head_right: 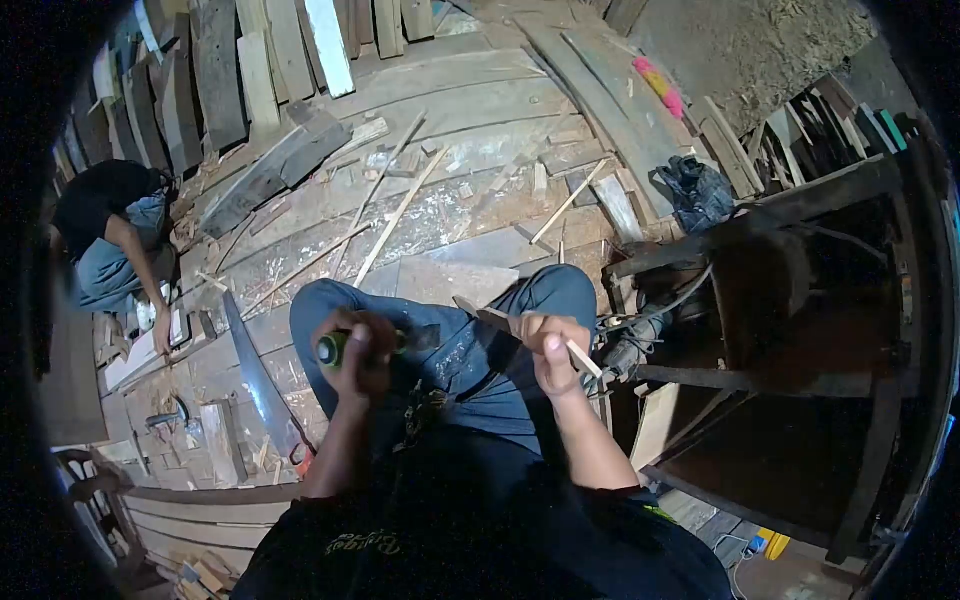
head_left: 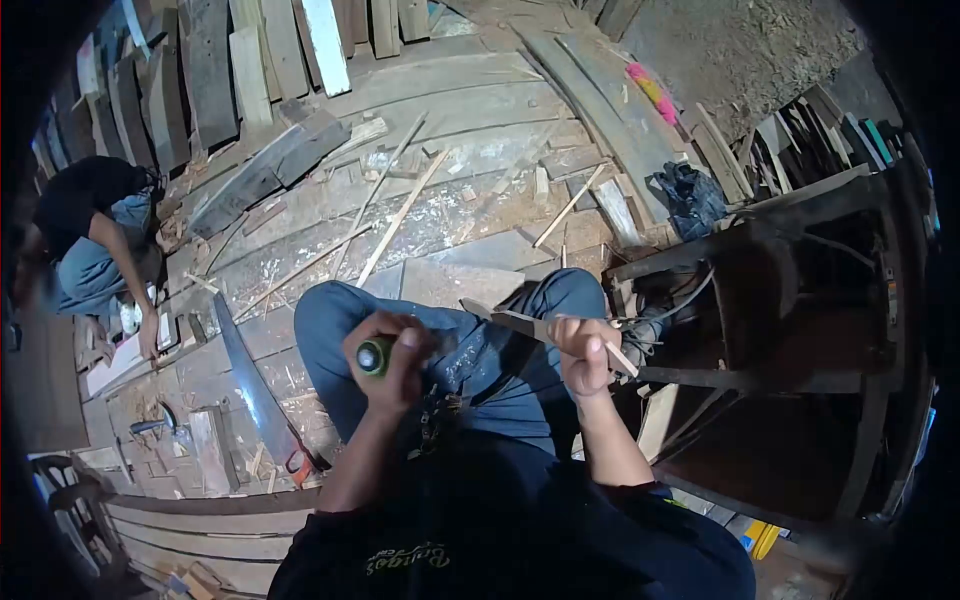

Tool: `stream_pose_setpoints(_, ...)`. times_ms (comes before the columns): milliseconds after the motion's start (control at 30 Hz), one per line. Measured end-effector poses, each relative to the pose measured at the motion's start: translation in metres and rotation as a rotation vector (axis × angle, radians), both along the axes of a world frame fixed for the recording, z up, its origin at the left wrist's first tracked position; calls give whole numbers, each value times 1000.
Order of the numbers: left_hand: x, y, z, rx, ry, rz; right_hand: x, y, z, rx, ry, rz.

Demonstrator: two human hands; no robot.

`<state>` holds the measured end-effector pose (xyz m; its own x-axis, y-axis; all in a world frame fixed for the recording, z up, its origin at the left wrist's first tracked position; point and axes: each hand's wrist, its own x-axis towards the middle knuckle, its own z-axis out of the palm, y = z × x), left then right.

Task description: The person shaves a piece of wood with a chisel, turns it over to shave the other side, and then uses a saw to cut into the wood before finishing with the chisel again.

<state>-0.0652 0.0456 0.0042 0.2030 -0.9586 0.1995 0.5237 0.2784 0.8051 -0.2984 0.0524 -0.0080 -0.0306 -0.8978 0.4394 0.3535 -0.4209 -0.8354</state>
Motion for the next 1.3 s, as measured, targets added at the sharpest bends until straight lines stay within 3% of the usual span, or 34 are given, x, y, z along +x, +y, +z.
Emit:
stream_pose_setpoints(133,-17,-12,0,-165,-58,-188,2,12,3,-11,96,-83)
stream_pose_setpoints(233,-31,-21,3,-395,-255,-314,4,28,-2,-37,75,-136)
stream_pose_setpoints(367,-50,-21,-1,-583,-263,-474,3,43,-11,-214,95,-56)
stream_pose_setpoints(467,-54,-16,-2,-650,-352,-639,5,55,-23,-200,81,-89)
stream_pose_setpoints(533,-51,-13,8,-659,-359,-657,3,60,-32,-264,131,-76)
stream_pose_setpoints(567,-50,-14,9,-682,-370,-669,14,61,-33,-288,77,-175)
stream_pose_setpoints(600,-52,-15,7,-673,-370,-671,9,63,-32,-300,74,-67)
stream_pose_setpoints(800,-51,-17,-1,-582,-353,-651,14,54,-34,-440,133,-58)
stream_pose_setpoints(967,-50,-17,5,-561,-209,-660,15,60,-37,-354,-3,-240)
stream_pose_setpoints(1067,-50,-16,8,-661,-267,-741,20,60,-36,-382,5,-296)
stream_pose_setpoints(1133,-53,-11,7,-701,-239,-757,-3,63,-39,-394,185,37)
stream_pose_setpoints(1167,-52,-11,7,-713,-239,-756,0,65,-40,-393,186,44)
stream_pose_setpoints(1233,-48,-12,7,-717,-232,-766,15,72,-40,-313,58,-305)
stream_pose_setpoints(1300,-47,-12,11,-710,-265,-758,16,67,-35,-340,84,-241)
